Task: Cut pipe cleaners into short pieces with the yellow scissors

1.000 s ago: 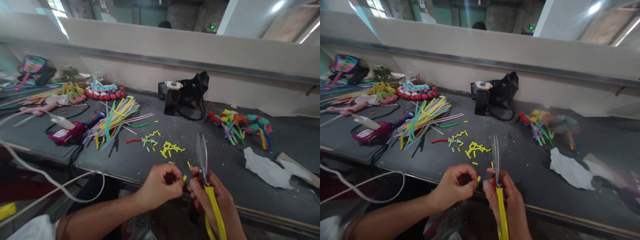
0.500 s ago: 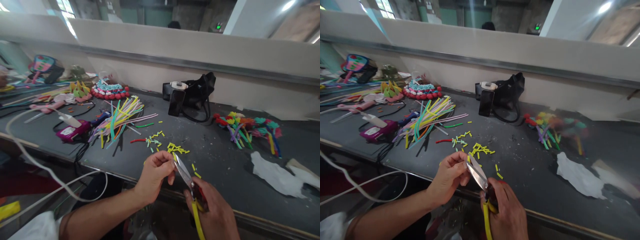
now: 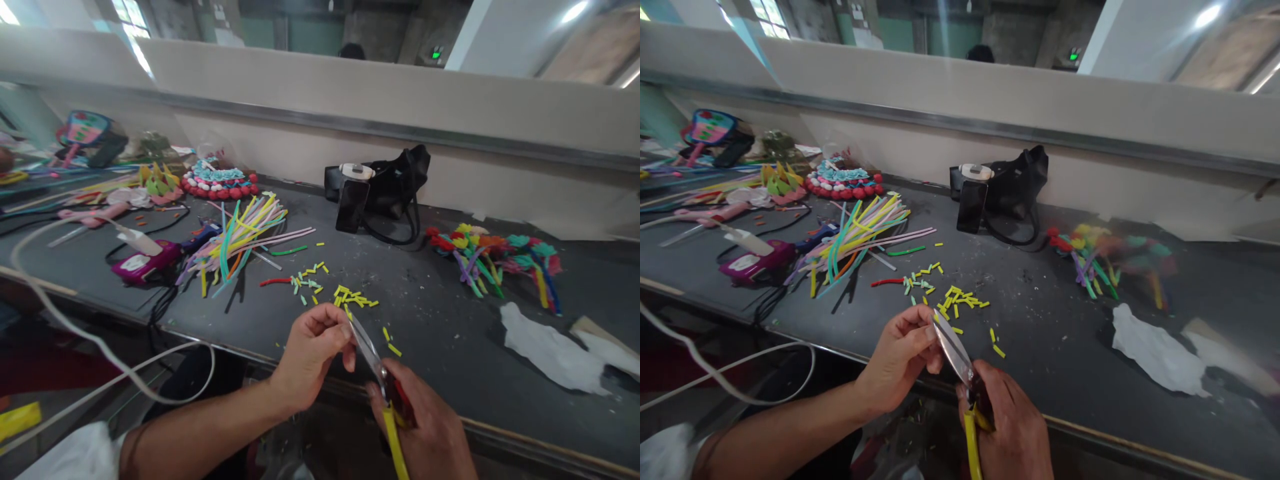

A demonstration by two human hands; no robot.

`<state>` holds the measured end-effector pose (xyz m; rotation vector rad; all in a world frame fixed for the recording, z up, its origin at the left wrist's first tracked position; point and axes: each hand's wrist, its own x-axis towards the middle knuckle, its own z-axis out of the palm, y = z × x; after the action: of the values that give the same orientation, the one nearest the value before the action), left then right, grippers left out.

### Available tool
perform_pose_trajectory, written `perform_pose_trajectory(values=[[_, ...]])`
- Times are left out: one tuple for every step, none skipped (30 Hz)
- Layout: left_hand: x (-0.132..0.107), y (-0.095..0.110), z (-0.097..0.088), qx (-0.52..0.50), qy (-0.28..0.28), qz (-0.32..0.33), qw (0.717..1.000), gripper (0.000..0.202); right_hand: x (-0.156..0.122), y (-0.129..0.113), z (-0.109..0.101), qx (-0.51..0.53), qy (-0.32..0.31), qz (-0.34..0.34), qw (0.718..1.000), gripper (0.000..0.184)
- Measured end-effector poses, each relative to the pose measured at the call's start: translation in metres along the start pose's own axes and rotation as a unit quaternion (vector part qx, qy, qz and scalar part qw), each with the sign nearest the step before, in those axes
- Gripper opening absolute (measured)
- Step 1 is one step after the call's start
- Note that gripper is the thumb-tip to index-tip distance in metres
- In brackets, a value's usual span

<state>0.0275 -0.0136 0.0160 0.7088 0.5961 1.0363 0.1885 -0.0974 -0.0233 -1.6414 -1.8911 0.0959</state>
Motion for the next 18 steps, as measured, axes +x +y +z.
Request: perform_pose_trajectory(values=[[0.0,-0.0002,-0.0002,-0.001,-0.002,0.001,1.0,0.021,0.0,0.0,-0.0005,0.004,-0.006,0.003,1.0,0.026],[0.0,-0.0002,-0.0003,-0.002,-0.004,0.001,1.0,0.02,0.0,0.0,-0.0008,0.007,-0.01,0.003,1.0,0.025],[0.0001,-0.0002,-0.0003,-0.003,-0.006,0.002,1.0,0.02,-0.0001,-0.0001,-0.0011,0.009,-0.013,0.002,1.0,0.025],[0.0002,0.0,-0.0003,-0.003,-0.006,0.002,1.0,0.02,-0.0001,-0.0003,-0.0012,0.009,-0.014,0.002,1.0,0.025],[0.0004,0.0002,-0.0003,-0.003,-0.005,0.002,1.0,0.02,-0.0003,-0.0005,-0.0012,0.009,-0.012,0.003,1.0,0.025],[0.0006,0.0005,-0.0002,-0.002,-0.004,0.002,1.0,0.02,-0.0005,-0.0007,-0.0011,0.007,-0.01,0.005,1.0,0.025],[0.0008,0.0007,-0.0003,-0.001,-0.003,0.002,1.0,0.02,-0.0007,-0.0009,-0.0007,0.004,-0.005,0.007,1.0,0.025],[0.0011,0.0008,-0.0004,-0.002,-0.003,0.002,1.0,0.02,-0.001,-0.0008,-0.0002,-0.001,0.0,0.006,1.0,0.026],[0.0013,0.0008,-0.0006,-0.002,-0.004,0.002,1.0,0.02,-0.0013,-0.0006,0.0004,-0.006,0.006,0.002,1.0,0.026],[0.0016,0.0008,-0.0009,-0.002,-0.005,0.002,1.0,0.02,-0.0016,-0.0001,0.0011,-0.01,0.01,-0.006,1.0,0.026],[0.0017,0.0006,-0.0011,-0.002,-0.005,0.002,1.0,0.02,-0.0019,0.0005,0.0018,-0.014,0.014,-0.014,1.0,0.026],[0.0019,0.0004,-0.0014,-0.001,-0.005,0.002,1.0,0.02,-0.0021,0.0012,0.0024,-0.018,0.016,-0.022,0.999,0.025],[0.0019,0.0002,-0.0016,0.0,-0.004,0.002,1.0,0.02,-0.0024,0.0018,0.0028,-0.02,0.015,-0.027,0.999,0.025],[0.0019,0.0,-0.0016,0.002,-0.001,0.001,1.0,0.019,-0.0026,0.0023,0.003,-0.02,0.013,-0.026,0.999,0.025],[0.0019,-0.0001,-0.0016,0.003,0.002,0.001,1.0,0.02,-0.0028,0.0026,0.003,-0.021,0.011,-0.022,0.999,0.025],[0.0019,-0.0002,-0.0015,0.003,0.005,0.0,1.0,0.02,-0.003,0.0027,0.0027,-0.019,0.006,-0.019,1.0,0.026],[0.0019,-0.0003,-0.0013,0.004,0.007,-0.001,1.0,0.02,-0.0031,0.0025,0.0022,-0.017,0.001,-0.018,1.0,0.026],[0.0019,-0.0003,-0.001,0.004,0.007,-0.001,1.0,0.02,-0.0032,0.0022,0.0017,-0.014,-0.004,-0.014,1.0,0.027]])
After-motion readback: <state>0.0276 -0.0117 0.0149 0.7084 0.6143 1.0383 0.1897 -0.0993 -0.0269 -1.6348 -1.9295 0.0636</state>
